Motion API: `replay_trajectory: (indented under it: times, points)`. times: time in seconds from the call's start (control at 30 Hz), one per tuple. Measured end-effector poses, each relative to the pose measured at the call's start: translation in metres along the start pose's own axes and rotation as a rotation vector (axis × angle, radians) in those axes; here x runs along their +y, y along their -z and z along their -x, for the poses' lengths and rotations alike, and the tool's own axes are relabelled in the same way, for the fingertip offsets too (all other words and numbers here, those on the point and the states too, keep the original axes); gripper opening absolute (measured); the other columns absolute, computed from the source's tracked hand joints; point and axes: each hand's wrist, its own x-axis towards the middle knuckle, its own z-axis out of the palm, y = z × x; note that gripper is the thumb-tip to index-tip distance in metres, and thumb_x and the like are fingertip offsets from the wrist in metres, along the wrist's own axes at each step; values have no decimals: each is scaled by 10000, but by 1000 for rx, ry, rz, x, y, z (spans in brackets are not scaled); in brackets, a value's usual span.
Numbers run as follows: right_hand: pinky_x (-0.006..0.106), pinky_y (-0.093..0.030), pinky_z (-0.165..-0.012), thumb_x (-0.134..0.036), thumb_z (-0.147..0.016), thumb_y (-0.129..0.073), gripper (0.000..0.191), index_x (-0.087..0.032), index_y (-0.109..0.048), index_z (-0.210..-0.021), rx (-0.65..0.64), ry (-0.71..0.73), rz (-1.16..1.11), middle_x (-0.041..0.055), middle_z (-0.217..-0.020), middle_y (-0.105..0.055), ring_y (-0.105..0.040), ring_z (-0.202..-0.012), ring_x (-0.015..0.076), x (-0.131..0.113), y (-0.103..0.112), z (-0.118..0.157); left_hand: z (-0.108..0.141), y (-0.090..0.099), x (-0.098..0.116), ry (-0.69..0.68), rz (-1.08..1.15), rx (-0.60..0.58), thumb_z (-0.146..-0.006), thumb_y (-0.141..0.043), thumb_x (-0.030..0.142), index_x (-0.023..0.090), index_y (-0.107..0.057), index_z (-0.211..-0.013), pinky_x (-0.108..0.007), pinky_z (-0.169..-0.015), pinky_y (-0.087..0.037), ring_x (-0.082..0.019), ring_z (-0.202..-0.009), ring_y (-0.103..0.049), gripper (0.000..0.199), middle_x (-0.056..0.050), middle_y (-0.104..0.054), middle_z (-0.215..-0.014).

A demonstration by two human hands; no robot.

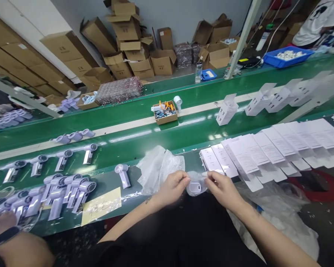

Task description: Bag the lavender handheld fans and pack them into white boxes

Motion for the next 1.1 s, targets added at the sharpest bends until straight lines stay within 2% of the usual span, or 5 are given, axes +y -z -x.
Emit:
replay_trajectory:
  times: [0.17,0.37,0.53,0.7,1.1]
  points:
    - [259,-491,-650,-393,-738,-678,278,-189,-613,-915,-62,-193,-692,0,-766,-647,-583,-673,135,-12,-16,-15,-11,-3,2,-152,-101,-184,-523,-808,492,210,-322,-1354,-419,-966,-391,-292,-1192,-410,1003,-142,-416,-1328]
    - [254,-550,-615,-272,-649,-776,437,-216,-529,-1005,149,-362,-865,18,-860,-677,-636,-694,139,-2,-8,-9,-28,-26,-18,-113,-160,-25,-806,-498,160,191,-622,-1012,-322,-864,-427,-187,-923,-539,243,-54,-624,-948]
    - [249,-575,-535,-117,-630,-751,608,-252,-388,-1099,896,-526,-870,-22,-763,-631,-624,-592,122,75,43,-2,-38,-11,-31,-18,81,187,-895,-447,328,172,-633,-875,-249,-744,-433,-147,-808,-560,244,-33,-626,-856]
    - [316,-596,-575,-164,-652,-760,430,-221,-435,-929,852,-622,-1012,-17,-739,-601,-639,-638,148,130,46,-27,-37,10,-42,20,81,384,-910,-420,423,172,-590,-830,-227,-664,-387,-122,-708,-505,313,1,-554,-734]
    - [448,-464,-851,-457,-611,-742,397,-204,-589,-877,975,-197,86,42,-824,-603,-573,-831,249,65,-30,-9,-7,86,-81,389,924,291,-558,-808,404,151,-572,-871,-160,-420,-312,-55,-501,-472,466,29,-553,-663]
